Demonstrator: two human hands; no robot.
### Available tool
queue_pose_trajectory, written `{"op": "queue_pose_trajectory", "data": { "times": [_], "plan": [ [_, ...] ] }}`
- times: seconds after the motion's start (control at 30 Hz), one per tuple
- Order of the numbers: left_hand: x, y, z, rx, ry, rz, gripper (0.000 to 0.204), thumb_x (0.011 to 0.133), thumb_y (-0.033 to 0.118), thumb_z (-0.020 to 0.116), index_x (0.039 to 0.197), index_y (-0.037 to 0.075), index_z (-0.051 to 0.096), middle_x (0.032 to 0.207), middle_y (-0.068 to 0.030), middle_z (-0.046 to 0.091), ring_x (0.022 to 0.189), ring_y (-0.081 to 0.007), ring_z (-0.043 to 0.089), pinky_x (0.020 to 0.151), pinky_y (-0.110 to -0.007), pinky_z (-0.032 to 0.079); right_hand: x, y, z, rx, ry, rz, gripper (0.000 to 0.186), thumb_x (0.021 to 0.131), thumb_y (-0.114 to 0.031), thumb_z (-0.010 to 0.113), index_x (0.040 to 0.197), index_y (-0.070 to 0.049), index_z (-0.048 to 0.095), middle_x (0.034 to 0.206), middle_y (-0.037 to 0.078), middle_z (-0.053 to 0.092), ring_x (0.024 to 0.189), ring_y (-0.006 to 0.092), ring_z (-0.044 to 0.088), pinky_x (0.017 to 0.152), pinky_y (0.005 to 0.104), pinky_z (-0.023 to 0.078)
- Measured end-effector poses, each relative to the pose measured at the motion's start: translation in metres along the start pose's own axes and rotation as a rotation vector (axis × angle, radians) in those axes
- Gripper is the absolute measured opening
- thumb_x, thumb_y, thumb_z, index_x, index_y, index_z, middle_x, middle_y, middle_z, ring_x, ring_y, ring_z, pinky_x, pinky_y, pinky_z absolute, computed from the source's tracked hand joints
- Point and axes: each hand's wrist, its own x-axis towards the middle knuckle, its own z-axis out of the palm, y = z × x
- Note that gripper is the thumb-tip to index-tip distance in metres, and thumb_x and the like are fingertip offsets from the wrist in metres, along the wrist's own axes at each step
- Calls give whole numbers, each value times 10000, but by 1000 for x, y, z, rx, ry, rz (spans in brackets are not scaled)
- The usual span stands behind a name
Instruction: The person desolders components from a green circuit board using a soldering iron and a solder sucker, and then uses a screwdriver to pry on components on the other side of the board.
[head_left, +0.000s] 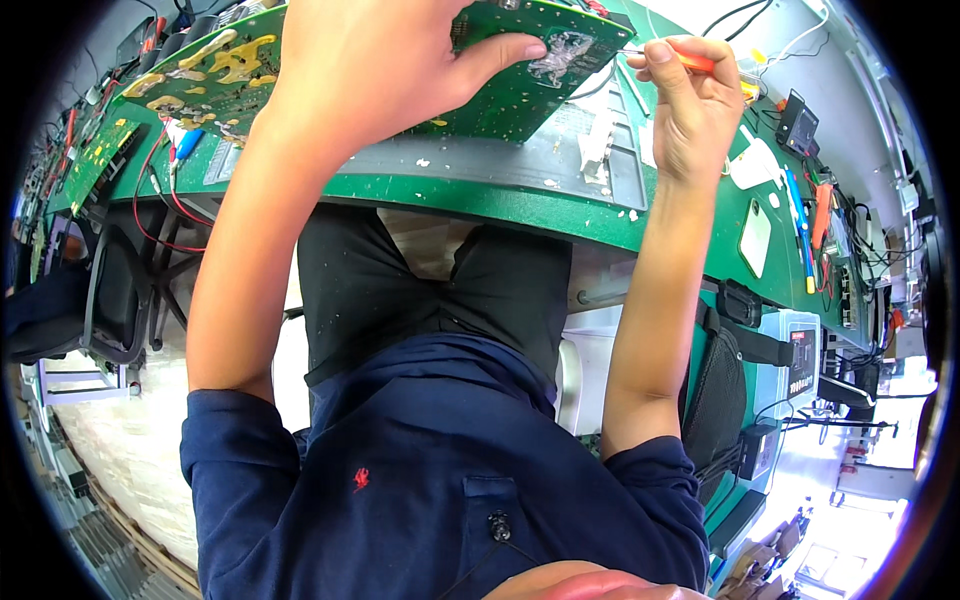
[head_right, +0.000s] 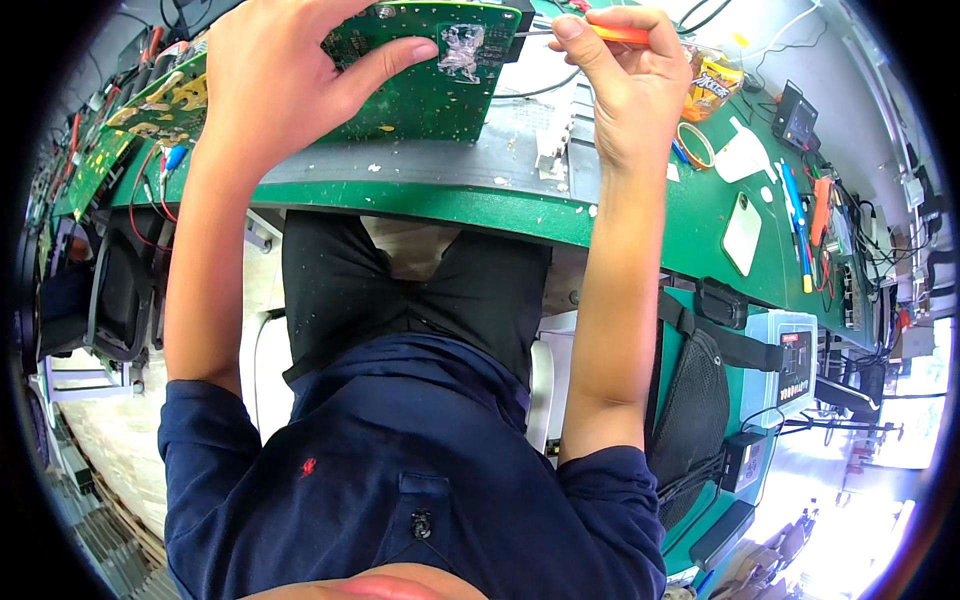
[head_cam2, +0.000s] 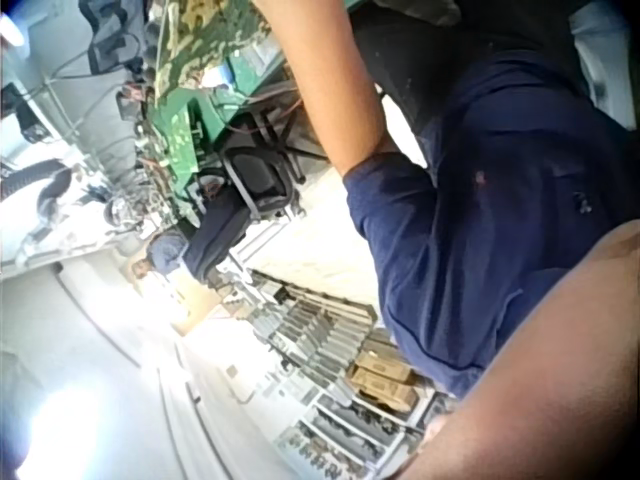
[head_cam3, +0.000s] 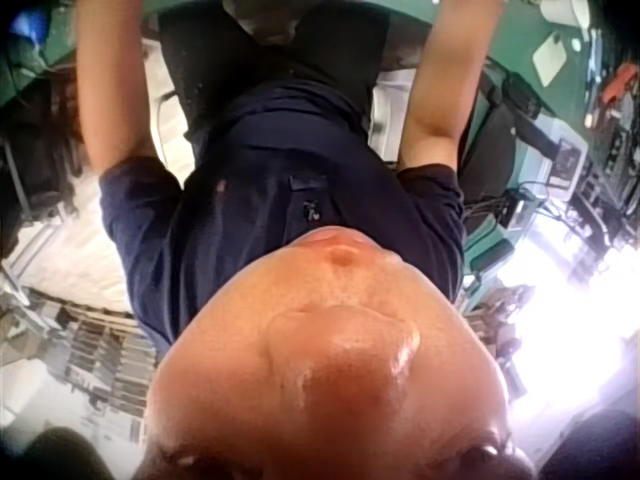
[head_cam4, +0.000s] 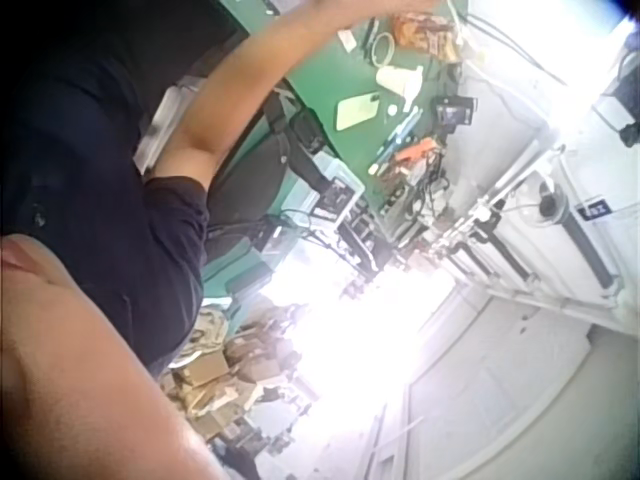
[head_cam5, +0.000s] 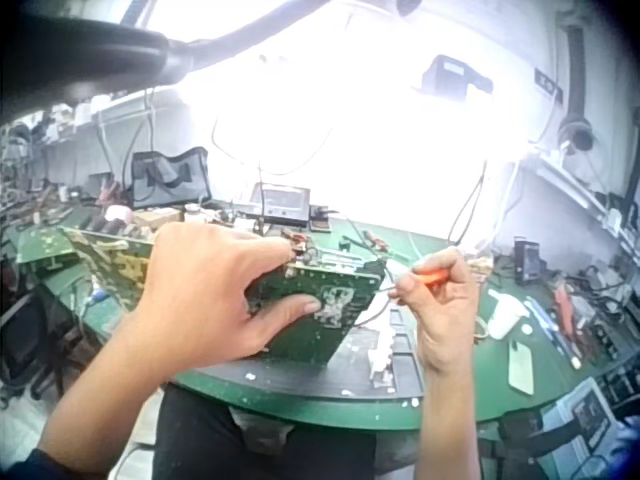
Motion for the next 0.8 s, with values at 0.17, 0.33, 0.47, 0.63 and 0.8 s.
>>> {"op": "queue_pose_trajectory", "data": {
  "times": [0.17, 0.33, 0.47, 0.63, 0.8],
  "plan": [
    [-4, 6, -5, -12, 1, -1, 326, 703, 387, 708, 685, 92, 570, 577, -64, 554, 547, -286, 577, 480, -382, 406, -4, -3, 3, 56, -44, 10, 118, 832, -26, 667, 911, -11, 581, 803, 88, 639, 702, 179, 632, 655, 299, 507],
    [-11, 4, 1, -1, 66, 40, 356, 690, 368, 723, 611, 93, 511, 555, -51, 512, 523, -277, 556, 467, -371, 396, -8, -3, 2, 79, -56, 62, 90, 832, -19, 662, 869, -22, 580, 772, 74, 624, 629, 147, 592, 617, 304, 512],
    [-15, 6, 0, 58, 113, 128, 362, 681, 363, 730, 599, 100, 495, 540, -42, 483, 501, -263, 534, 452, -364, 375, -8, -6, 3, 108, -66, 111, 88, 830, -13, 662, 843, -30, 577, 749, 64, 611, 588, 123, 558, 583, 304, 512],
    [-18, 8, -1, -17, 121, 68, 364, 678, 362, 733, 596, 108, 487, 527, -33, 458, 485, -245, 518, 445, -356, 361, -8, -14, 6, 80, -100, 109, 150, 793, -36, 714, 869, -15, 586, 748, 83, 639, 625, 150, 613, 579, 273, 514],
    [-24, 9, 6, 29, 146, 76, 361, 667, 356, 742, 599, 110, 487, 524, -28, 451, 470, -238, 505, 430, -350, 350, -30, -15, 19, 138, 33, 65, 179, 780, -53, 738, 855, -1, 584, 737, 111, 655, 636, 175, 648, 605, 297, 548]
  ]
}}
